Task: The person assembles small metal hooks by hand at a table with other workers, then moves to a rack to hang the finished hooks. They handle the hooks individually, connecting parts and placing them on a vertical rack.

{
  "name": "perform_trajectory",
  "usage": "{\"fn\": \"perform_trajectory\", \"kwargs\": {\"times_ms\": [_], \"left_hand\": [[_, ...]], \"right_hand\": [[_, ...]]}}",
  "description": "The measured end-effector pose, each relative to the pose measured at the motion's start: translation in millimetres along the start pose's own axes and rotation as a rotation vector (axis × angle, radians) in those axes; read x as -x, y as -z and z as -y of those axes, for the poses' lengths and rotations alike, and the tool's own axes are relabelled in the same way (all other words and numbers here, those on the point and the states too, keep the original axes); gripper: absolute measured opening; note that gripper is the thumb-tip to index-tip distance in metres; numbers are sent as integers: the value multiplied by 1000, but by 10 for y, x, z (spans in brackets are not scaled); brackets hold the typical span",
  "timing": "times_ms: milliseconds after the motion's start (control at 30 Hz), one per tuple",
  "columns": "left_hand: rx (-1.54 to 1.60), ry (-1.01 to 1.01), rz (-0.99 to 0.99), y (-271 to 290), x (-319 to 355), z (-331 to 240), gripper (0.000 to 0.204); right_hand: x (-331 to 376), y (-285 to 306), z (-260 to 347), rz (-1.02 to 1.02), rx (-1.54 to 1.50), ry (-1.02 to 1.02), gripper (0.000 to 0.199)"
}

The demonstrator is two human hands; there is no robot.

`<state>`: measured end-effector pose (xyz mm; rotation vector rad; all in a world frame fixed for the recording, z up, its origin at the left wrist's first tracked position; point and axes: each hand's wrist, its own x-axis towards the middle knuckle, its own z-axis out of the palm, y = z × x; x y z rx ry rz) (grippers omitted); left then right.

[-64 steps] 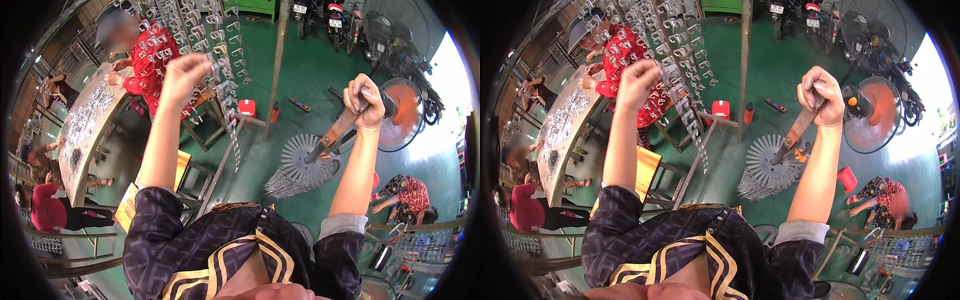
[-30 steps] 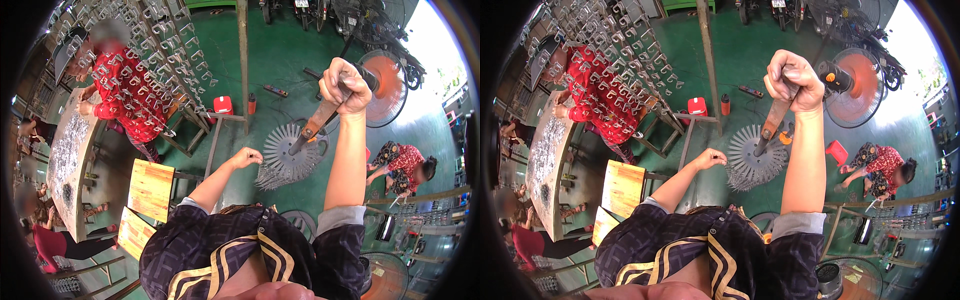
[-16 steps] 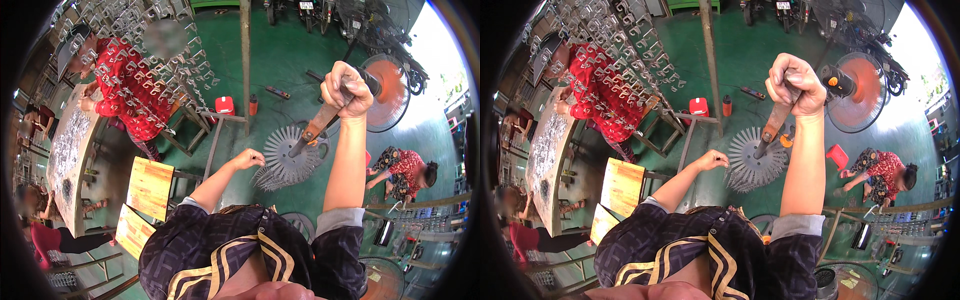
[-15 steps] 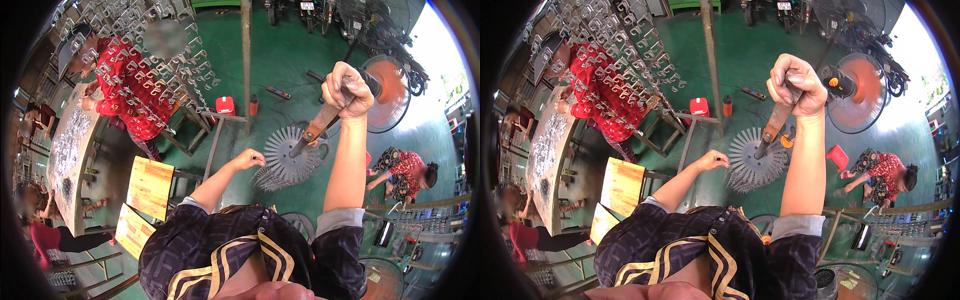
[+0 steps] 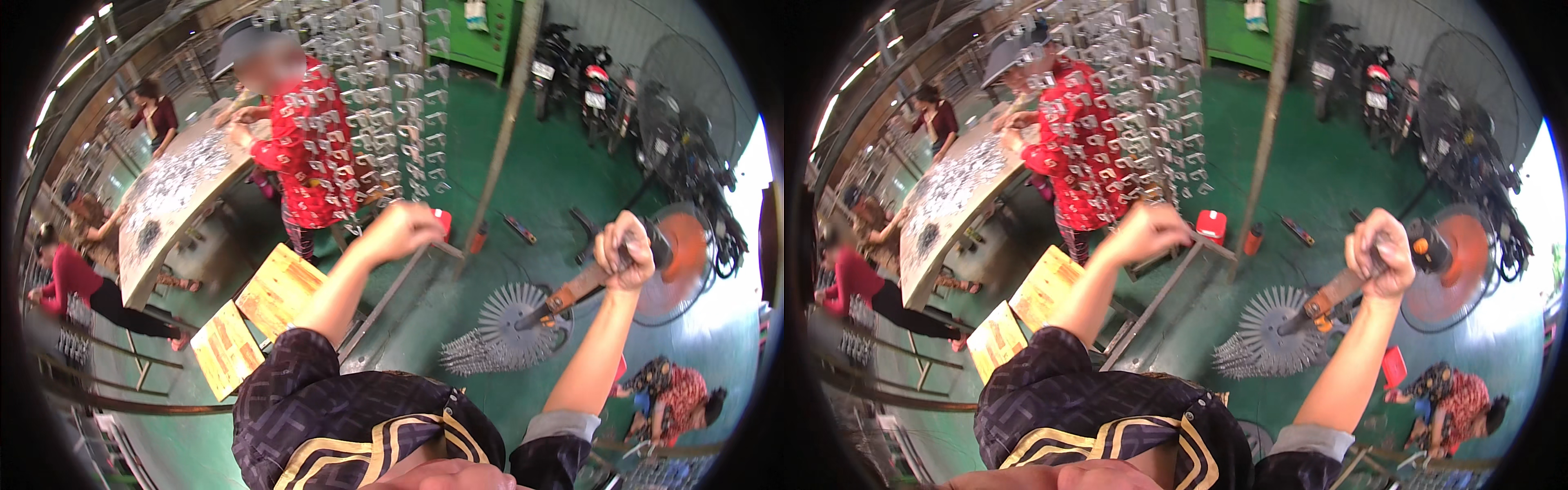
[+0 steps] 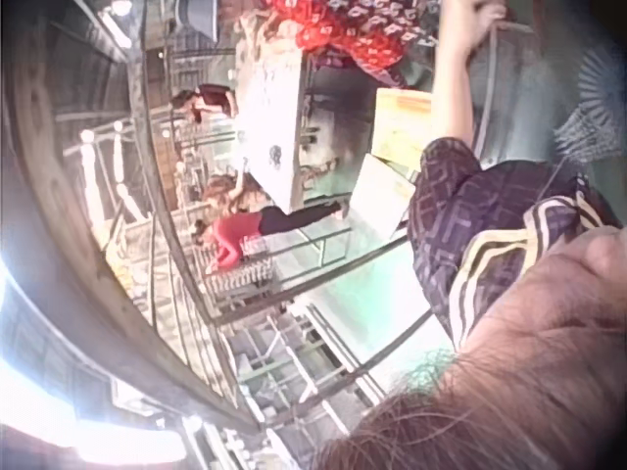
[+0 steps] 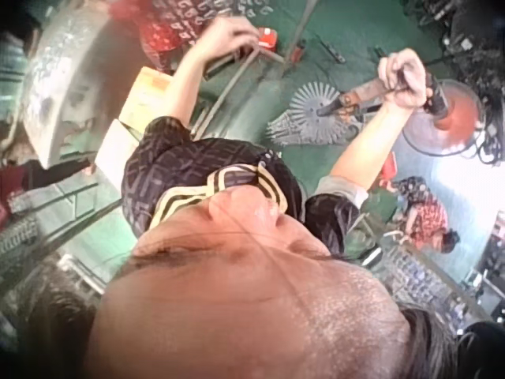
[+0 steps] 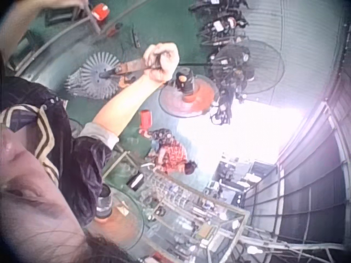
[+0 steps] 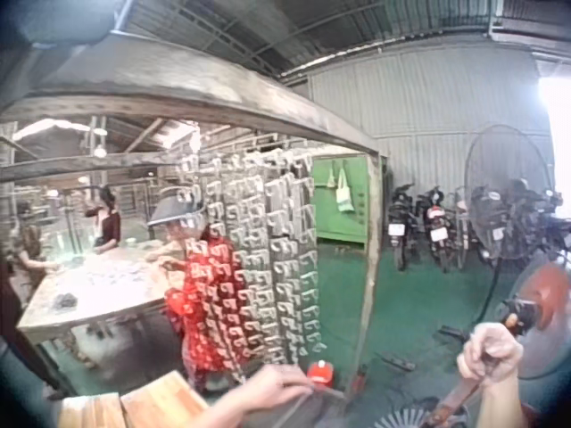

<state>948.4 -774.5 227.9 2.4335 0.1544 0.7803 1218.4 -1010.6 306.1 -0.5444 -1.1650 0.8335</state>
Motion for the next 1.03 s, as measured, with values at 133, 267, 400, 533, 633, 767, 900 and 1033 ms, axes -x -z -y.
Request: {"fn": "perform_trajectory", "kwargs": {"times_ms": [133,267,400,533,633,767,900,1033], "left_hand": [[-218,27,-744,1378,-227,-589,11],[-585,-16,-1136,2420,-686,-511,18],[-717,-156,-1257,2996,-1021,-663,14],[-701,-5,-1176,3144,-1240,-671,17],[-858,-32,-1197,3284,-1354,-518,15],[-778,108,-1126,3336,-1392,-540,17],[-582,-4,-1152,3436,-1381,-551,16],[-148,-29,-1021,3588,-1366,-394,10]], "right_hand": [[-34,-57,9,28,-31,-9,26],[-11,-55,11,4,-6,-9,25],[-54,-99,-31,23,-31,-4,24],[-27,-108,-2,3,-8,-1,24],[-11,-110,14,-7,0,2,24],[5,-91,26,-16,9,6,24],[4,-86,31,-9,6,5,24],[0,-81,28,-27,18,1,25]]}}
